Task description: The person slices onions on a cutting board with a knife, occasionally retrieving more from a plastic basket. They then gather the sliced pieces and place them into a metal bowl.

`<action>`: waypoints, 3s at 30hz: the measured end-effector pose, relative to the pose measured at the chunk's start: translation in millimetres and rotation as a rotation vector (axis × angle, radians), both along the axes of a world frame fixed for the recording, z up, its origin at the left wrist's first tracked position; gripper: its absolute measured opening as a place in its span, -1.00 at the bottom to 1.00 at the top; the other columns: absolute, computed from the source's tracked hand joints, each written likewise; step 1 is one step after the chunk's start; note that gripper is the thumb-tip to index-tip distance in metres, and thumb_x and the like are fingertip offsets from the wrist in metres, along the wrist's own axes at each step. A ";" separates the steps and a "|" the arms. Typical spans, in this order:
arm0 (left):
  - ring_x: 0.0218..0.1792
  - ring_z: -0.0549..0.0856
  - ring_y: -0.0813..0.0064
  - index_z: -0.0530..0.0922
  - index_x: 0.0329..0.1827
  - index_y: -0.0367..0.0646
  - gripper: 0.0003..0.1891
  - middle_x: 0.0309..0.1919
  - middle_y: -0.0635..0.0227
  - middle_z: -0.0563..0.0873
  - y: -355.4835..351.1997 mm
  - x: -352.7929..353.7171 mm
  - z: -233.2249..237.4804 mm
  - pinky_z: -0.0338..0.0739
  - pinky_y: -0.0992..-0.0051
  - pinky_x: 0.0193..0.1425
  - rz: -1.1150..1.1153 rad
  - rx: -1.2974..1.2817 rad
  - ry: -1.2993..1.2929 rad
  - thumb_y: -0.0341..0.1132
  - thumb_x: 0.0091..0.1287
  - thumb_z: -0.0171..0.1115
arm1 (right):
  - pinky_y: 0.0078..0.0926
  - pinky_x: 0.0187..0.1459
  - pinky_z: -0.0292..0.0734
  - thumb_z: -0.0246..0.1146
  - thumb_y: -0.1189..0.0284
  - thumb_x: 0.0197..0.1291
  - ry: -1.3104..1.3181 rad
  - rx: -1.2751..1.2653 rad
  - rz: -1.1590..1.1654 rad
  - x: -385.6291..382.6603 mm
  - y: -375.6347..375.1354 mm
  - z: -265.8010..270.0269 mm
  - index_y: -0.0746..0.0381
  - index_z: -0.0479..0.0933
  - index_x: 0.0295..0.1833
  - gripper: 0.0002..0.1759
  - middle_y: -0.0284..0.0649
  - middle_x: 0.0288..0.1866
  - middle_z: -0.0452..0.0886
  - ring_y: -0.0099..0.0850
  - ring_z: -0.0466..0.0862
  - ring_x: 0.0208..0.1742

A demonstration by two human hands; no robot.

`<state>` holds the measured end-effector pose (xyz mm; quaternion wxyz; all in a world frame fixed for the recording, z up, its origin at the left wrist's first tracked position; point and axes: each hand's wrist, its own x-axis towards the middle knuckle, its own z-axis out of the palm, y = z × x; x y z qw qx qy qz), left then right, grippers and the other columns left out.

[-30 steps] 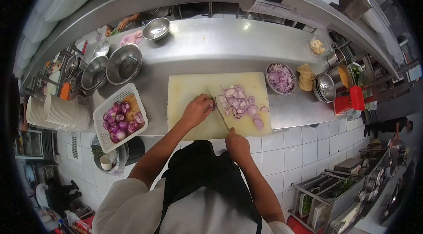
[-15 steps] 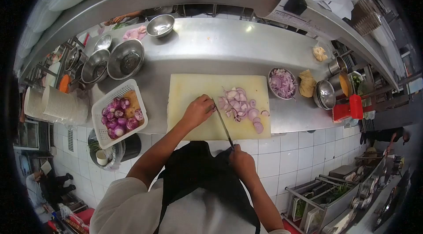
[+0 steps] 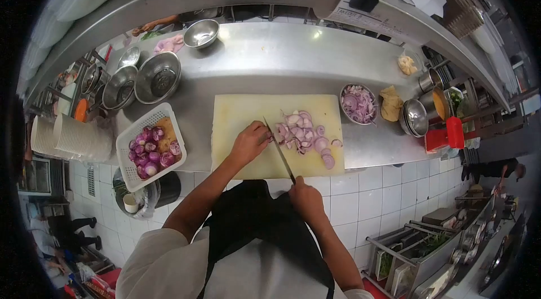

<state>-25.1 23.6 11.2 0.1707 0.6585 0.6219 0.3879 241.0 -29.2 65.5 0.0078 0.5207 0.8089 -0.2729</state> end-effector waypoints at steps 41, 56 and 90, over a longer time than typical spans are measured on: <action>-0.05 0.77 0.02 0.65 -0.01 -0.17 -0.73 0.02 0.18 0.68 -0.8 -3.9 -12.4 0.72 0.16 0.05 -0.031 0.031 0.009 -0.41 0.27 0.51 | 0.23 -0.18 0.63 0.17 0.33 0.46 -0.008 -0.078 -0.022 -20.6 16.5 -26.4 0.35 0.40 -0.01 -0.73 0.23 -0.38 0.71 0.26 0.75 -0.27; -0.05 0.76 0.08 0.66 -0.07 -0.19 -0.78 -0.03 0.20 0.67 -1.5 -3.2 -9.2 0.72 0.17 0.02 0.002 0.031 -0.001 -0.39 0.28 0.48 | 0.21 -0.27 0.64 0.19 0.33 0.48 0.046 -0.043 0.006 2.7 2.7 6.8 0.33 0.41 -0.04 -0.75 0.17 -0.45 0.70 0.21 0.74 -0.36; -0.09 0.76 0.06 0.69 -0.05 -0.21 -0.76 -0.04 0.18 0.67 -1.4 -5.0 -15.1 0.72 0.17 0.00 0.011 0.066 -0.014 -0.39 0.27 0.49 | 0.23 -0.24 0.64 0.18 0.34 0.47 0.008 -0.029 0.007 -4.1 5.6 7.4 0.33 0.41 -0.05 -0.76 0.19 -0.42 0.71 0.21 0.75 -0.34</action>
